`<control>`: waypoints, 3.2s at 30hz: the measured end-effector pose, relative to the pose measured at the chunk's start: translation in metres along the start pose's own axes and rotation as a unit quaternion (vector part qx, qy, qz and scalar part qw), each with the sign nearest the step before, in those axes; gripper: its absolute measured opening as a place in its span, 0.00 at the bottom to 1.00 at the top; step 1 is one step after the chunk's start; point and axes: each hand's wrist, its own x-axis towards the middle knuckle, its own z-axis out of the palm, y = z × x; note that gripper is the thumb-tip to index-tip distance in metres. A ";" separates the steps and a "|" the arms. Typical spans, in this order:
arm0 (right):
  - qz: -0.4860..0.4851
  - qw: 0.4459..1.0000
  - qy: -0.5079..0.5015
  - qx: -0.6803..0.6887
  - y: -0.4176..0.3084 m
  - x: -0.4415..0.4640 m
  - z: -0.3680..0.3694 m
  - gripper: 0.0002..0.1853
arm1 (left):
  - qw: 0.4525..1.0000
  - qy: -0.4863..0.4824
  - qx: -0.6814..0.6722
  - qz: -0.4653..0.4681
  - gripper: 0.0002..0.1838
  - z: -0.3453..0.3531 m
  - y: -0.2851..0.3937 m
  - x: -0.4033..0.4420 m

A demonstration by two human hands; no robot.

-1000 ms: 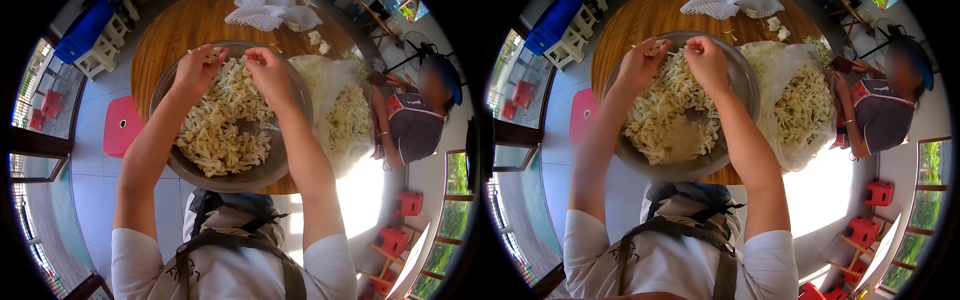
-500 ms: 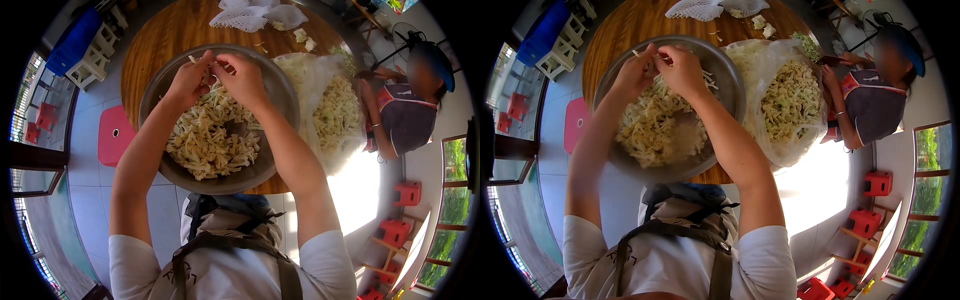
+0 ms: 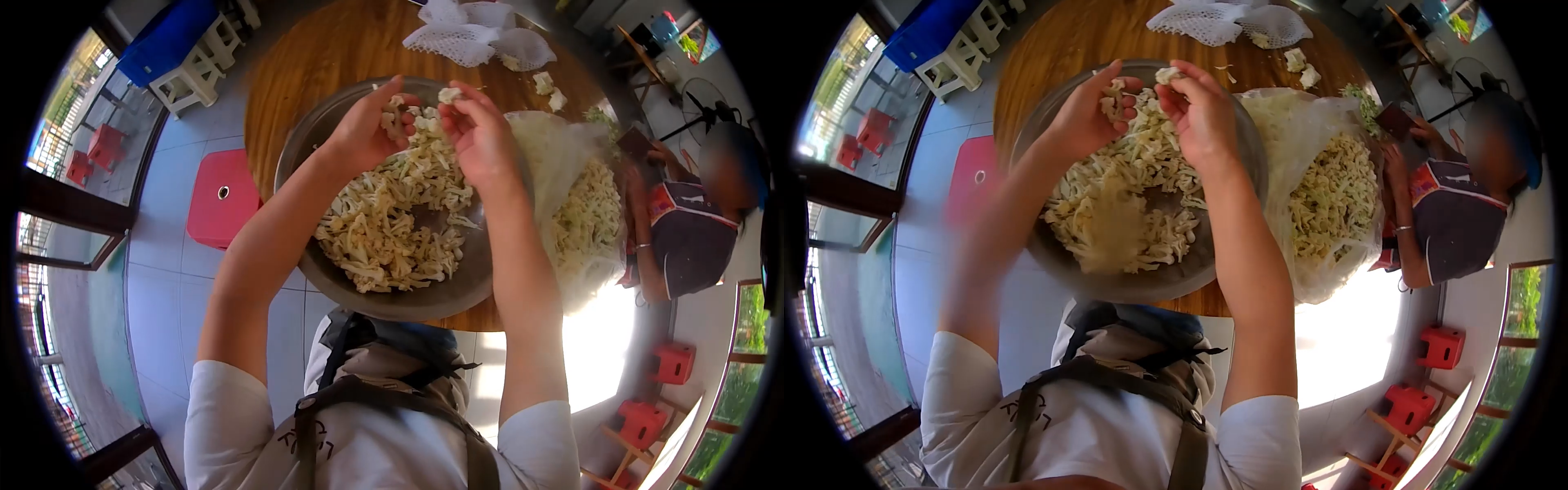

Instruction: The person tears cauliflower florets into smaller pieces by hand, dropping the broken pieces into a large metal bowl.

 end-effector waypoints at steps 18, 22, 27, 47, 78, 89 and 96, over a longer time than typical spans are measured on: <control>-0.221 0.867 0.093 -0.438 0.015 -0.002 0.007 0.19 | 0.954 0.037 0.288 0.075 0.10 0.006 -0.004 -0.003; -0.142 0.909 -0.059 -0.388 0.004 -0.016 0.020 0.22 | 0.924 0.042 0.360 0.123 0.15 0.002 -0.013 0.002; -0.154 0.885 -0.068 -0.435 0.010 -0.017 0.021 0.17 | 0.903 0.004 0.392 0.175 0.16 0.004 -0.012 -0.002; -0.161 0.918 0.088 -0.351 0.006 -0.007 0.013 0.15 | 0.985 -0.073 -0.122 0.094 0.19 0.001 0.006 -0.003; -0.074 0.977 0.082 -0.184 0.006 0.001 0.004 0.09 | 0.993 0.023 0.011 0.114 0.16 0.000 0.002 0.001; -0.042 0.992 0.036 -0.117 0.002 -0.001 0.002 0.09 | 0.997 -0.028 -0.069 0.017 0.08 -0.013 -0.004 0.014; -0.049 0.990 0.006 -0.135 0.004 -0.002 0.006 0.06 | 0.997 -0.039 0.056 0.044 0.05 -0.001 0.003 0.000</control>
